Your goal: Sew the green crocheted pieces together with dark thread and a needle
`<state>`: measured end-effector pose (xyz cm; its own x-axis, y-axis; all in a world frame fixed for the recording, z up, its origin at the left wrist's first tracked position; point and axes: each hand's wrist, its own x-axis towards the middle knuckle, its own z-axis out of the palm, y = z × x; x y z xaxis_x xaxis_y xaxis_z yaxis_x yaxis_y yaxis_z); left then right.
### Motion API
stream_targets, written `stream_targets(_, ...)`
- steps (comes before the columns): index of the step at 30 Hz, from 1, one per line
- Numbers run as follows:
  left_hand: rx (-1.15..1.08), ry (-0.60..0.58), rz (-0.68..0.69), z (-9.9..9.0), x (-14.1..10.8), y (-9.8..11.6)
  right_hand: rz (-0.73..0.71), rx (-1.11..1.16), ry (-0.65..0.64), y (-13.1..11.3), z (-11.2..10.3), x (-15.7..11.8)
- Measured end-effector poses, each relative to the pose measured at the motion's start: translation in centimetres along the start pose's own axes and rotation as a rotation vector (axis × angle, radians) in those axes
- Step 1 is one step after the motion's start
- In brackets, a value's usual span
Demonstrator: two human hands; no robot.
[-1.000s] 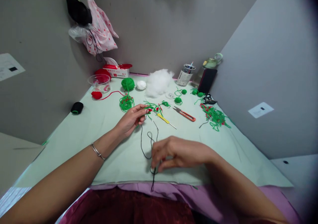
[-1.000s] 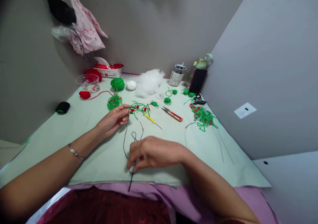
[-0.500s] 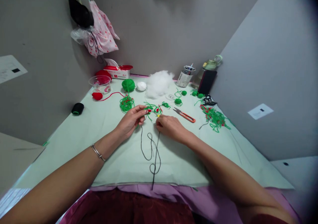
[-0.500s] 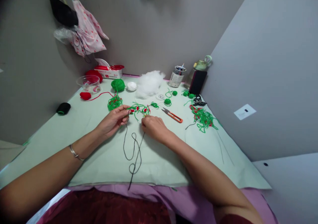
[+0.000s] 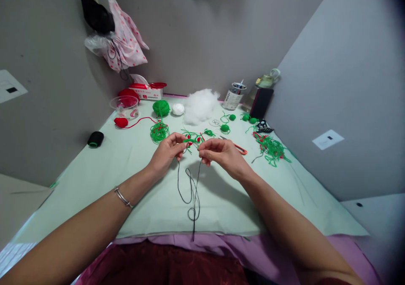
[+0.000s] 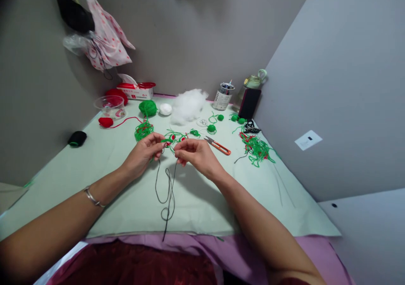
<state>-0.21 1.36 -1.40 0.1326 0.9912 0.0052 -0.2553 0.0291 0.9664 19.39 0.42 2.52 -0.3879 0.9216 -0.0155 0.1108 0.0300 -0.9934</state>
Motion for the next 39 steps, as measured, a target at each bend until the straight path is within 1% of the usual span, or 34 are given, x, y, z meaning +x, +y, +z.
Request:
stream_targets(4,0.074,-0.019,0.021,0.1,0.0,-0.1,0.011,-0.056,0.044,0.3,0.6,0.0)
stream_targets(9,0.118,-0.041,0.024,0.3,-0.2,0.0,0.020,-0.131,0.072,0.5,0.6,0.1)
stream_targets(14,0.136,-0.043,0.016,0.4,-0.4,0.1,0.021,-0.134,0.085,0.4,0.7,-0.1)
stream_targets(24,0.181,-0.050,0.074,0.2,-0.4,-0.1,0.027,-0.099,0.092,0.8,0.8,-0.1)
stream_targets(30,0.290,-0.033,0.148,0.3,-0.6,-0.1,0.024,-0.066,0.112,0.7,1.0,-0.2)
stream_targets(35,0.401,0.026,0.281,0.9,-1.3,-0.4,0.029,-0.038,0.133,0.8,1.6,0.0)
stream_targets(37,0.415,0.012,0.306,1.1,-1.5,-0.4,0.015,-0.018,0.145,1.0,1.8,0.1)
stream_targets(39,0.396,-0.020,0.281,1.2,-1.5,-0.4,-0.007,0.000,0.159,1.0,1.6,0.2)
